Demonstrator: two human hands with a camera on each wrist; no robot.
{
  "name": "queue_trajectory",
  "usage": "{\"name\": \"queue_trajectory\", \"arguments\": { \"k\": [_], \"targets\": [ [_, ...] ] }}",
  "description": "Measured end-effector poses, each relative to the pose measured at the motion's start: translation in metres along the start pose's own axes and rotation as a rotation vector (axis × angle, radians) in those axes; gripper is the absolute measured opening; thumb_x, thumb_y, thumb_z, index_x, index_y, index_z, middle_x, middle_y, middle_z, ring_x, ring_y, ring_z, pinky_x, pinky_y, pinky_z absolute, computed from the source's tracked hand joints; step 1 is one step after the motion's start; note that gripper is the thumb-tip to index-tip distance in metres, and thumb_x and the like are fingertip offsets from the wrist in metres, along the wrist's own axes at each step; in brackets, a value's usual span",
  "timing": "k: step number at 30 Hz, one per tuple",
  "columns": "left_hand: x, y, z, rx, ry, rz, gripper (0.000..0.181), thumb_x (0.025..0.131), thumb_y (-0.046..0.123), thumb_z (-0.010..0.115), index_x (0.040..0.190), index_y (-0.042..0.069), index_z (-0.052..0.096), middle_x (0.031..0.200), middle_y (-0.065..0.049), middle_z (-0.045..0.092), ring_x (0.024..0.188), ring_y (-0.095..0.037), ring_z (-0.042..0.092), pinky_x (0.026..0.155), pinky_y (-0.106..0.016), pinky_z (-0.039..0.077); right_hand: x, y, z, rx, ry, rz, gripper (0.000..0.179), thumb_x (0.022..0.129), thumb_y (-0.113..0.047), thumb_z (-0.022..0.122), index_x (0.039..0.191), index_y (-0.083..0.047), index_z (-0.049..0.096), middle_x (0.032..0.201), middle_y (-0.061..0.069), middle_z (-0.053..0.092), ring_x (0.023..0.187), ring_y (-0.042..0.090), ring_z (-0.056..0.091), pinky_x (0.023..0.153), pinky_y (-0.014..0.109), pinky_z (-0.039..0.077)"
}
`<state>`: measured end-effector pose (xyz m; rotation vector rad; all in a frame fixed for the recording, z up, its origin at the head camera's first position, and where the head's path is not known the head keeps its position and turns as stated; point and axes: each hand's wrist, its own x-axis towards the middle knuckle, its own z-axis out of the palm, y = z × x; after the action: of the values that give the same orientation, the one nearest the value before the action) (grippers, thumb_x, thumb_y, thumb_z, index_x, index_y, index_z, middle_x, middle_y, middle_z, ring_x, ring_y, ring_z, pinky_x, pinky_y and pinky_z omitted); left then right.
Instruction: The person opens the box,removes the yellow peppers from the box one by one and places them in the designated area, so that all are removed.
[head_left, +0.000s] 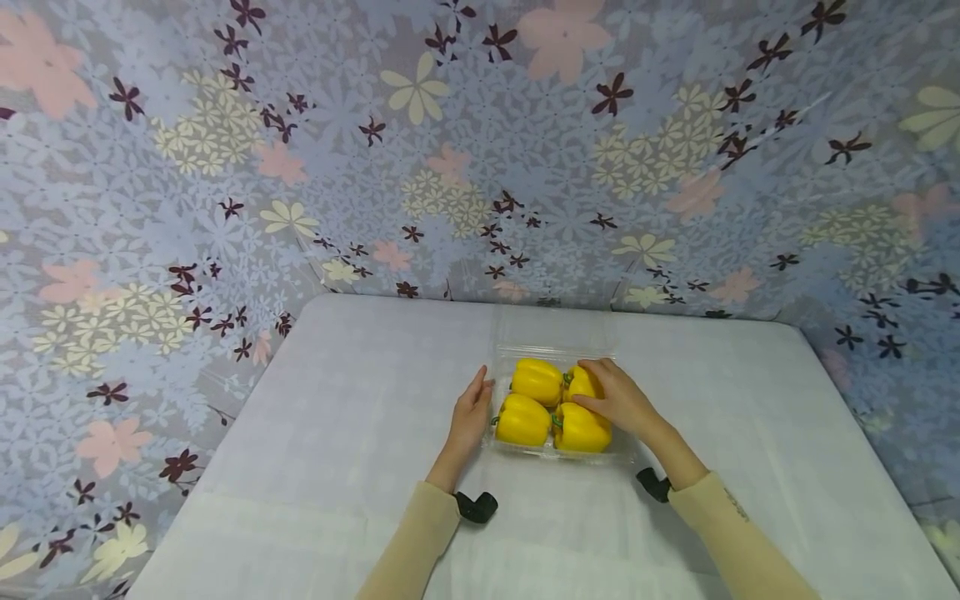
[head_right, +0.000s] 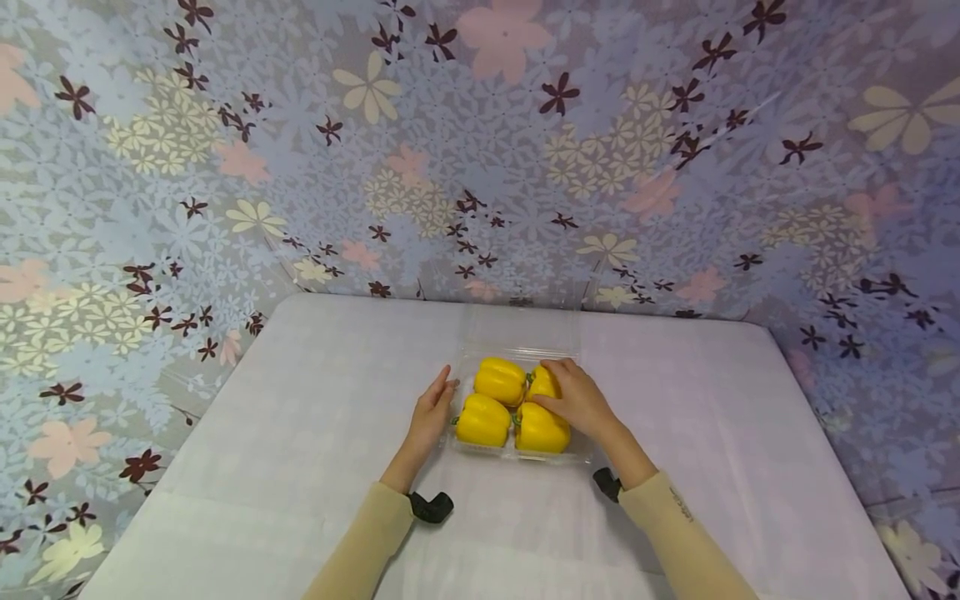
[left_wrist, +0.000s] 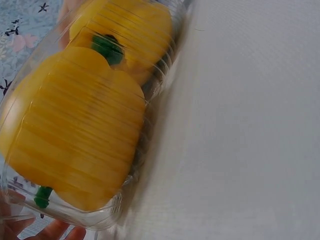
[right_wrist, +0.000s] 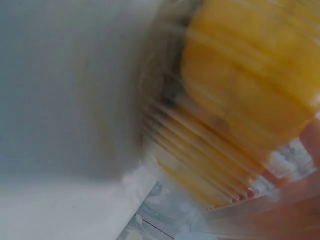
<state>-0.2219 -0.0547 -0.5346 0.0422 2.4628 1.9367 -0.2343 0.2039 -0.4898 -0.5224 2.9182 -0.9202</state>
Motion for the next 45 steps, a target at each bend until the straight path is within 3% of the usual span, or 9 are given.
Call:
{"name": "queue_trajectory", "arguments": {
  "k": [5,10,12,17,23,31,39,45],
  "targets": [
    [-0.001,0.001,0.000,-0.028,-0.003,0.007,0.047,0.103,0.019,0.040,0.148,0.006,0.033,0.137,-0.021,0.053,0.133,-0.035,0.044,0.113,-0.050,0.033,0.000,0.001,-0.006,0.004,-0.047,-0.007,0.065,0.089,-0.031,0.066,0.139,0.003,0.041,0.135,0.026,0.047,0.122,0.043,0.047,0.103,0.060,0.038],
    [-0.013,0.027,-0.005,-0.031,-0.023,0.000,0.047,0.102,0.012,0.039,0.146,-0.001,0.032,0.136,-0.027,0.051,0.132,-0.039,0.044,0.112,-0.052,0.032,0.001,0.006,-0.010,0.004,-0.084,-0.032,0.065,0.089,-0.028,0.067,0.139,0.005,0.041,0.135,0.028,0.047,0.123,0.044,0.046,0.104,0.060,0.038],
    [-0.014,0.029,-0.005,-0.023,-0.022,-0.003,0.046,0.102,0.009,0.039,0.146,-0.003,0.032,0.135,-0.028,0.051,0.132,-0.040,0.044,0.112,-0.053,0.032,0.002,0.006,-0.011,0.003,-0.084,-0.045,0.065,0.088,-0.025,0.068,0.138,0.007,0.042,0.133,0.029,0.048,0.122,0.045,0.047,0.103,0.060,0.038],
    [-0.001,0.002,0.001,-0.020,0.004,0.001,0.047,0.102,0.016,0.040,0.147,0.005,0.034,0.136,-0.022,0.053,0.133,-0.035,0.045,0.113,-0.051,0.031,0.007,0.004,-0.018,-0.021,-0.141,-0.059,0.064,0.085,-0.017,0.071,0.136,0.009,0.043,0.131,0.031,0.050,0.121,0.046,0.047,0.103,0.059,0.039],
    [0.001,-0.007,0.002,-0.024,-0.005,0.017,0.048,0.102,0.019,0.041,0.148,0.006,0.033,0.136,-0.020,0.054,0.133,-0.034,0.045,0.113,-0.049,0.032,0.008,0.010,-0.024,-0.027,-0.218,-0.091,0.068,0.080,-0.009,0.074,0.138,0.009,0.041,0.132,0.030,0.049,0.122,0.045,0.046,0.102,0.059,0.040],
    [0.000,-0.005,0.001,-0.011,-0.007,0.018,0.048,0.103,0.020,0.040,0.148,0.006,0.032,0.137,-0.019,0.054,0.133,-0.033,0.045,0.114,-0.049,0.032,0.005,0.023,-0.015,-0.121,-0.132,-0.160,0.072,0.077,-0.015,0.078,0.137,0.006,0.045,0.126,0.026,0.055,0.114,0.041,0.054,0.098,0.055,0.046],
    [0.000,-0.003,0.001,-0.018,-0.013,0.007,0.047,0.103,0.020,0.039,0.149,0.010,0.032,0.138,-0.018,0.053,0.134,-0.032,0.044,0.114,-0.049,0.031,-0.003,0.034,-0.005,-0.036,-0.011,-0.228,0.072,0.077,-0.012,0.078,0.139,0.004,0.044,0.129,0.022,0.055,0.118,0.039,0.054,0.099,0.055,0.045],
    [-0.002,-0.001,0.002,-0.020,-0.009,-0.002,0.047,0.103,0.019,0.039,0.148,0.009,0.033,0.137,-0.019,0.053,0.134,-0.032,0.044,0.114,-0.049,0.031,-0.005,0.038,-0.001,0.040,0.029,-0.247,0.069,0.080,-0.013,0.076,0.139,0.005,0.044,0.134,0.024,0.052,0.122,0.042,0.050,0.101,0.058,0.043]
  ]
}}
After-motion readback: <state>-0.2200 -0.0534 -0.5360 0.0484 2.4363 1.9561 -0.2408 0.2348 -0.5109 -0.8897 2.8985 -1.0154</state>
